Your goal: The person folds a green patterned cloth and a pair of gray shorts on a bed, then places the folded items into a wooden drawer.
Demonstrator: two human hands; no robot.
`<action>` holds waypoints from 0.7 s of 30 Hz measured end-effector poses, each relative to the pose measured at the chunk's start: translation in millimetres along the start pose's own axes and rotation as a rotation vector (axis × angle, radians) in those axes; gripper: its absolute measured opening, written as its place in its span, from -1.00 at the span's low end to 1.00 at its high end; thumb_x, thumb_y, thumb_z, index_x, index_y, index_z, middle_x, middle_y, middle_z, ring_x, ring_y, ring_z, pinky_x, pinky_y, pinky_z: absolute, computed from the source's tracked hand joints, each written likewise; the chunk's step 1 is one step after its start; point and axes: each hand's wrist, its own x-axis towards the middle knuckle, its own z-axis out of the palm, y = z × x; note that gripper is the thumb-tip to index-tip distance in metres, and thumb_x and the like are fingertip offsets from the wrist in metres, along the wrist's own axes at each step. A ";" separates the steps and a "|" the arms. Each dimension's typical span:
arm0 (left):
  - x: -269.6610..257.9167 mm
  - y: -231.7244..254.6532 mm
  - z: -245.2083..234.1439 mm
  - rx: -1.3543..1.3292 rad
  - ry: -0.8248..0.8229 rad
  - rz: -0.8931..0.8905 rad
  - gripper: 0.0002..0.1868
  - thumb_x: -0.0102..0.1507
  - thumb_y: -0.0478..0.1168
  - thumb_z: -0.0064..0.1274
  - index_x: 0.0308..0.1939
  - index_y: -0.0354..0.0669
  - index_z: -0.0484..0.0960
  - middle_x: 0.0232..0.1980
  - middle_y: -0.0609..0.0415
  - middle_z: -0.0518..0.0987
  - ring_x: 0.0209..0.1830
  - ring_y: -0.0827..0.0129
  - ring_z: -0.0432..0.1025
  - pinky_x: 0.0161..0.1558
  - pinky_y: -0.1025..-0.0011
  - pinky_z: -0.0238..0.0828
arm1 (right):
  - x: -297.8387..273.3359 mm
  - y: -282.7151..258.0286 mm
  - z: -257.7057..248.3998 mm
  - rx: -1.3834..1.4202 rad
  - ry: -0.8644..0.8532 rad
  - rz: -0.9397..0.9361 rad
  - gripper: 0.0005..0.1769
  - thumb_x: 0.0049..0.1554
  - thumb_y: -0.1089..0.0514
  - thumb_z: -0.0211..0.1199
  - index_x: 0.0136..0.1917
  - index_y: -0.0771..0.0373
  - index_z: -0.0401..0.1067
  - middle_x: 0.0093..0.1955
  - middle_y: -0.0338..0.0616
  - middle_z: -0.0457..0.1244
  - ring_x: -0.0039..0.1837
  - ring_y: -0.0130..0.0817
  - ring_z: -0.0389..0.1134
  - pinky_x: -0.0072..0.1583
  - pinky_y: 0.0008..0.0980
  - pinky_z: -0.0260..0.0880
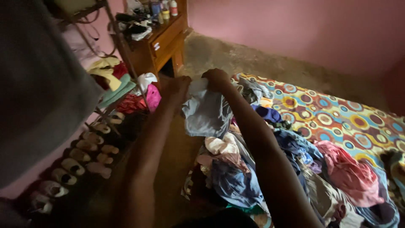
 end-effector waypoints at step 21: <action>-23.2 -155.4 -23.0 0.238 0.194 0.014 -0.69 -0.07 -0.27 0.27 -0.30 -0.15 0.54 -0.12 -0.03 0.55 -0.01 0.01 0.47 -0.05 0.09 0.45 | 191.5 79.7 139.5 -0.050 0.086 -0.051 -0.58 -0.11 0.11 0.33 0.07 -0.06 0.59 0.12 -0.11 0.39 0.17 -0.01 0.40 0.14 -0.01 0.44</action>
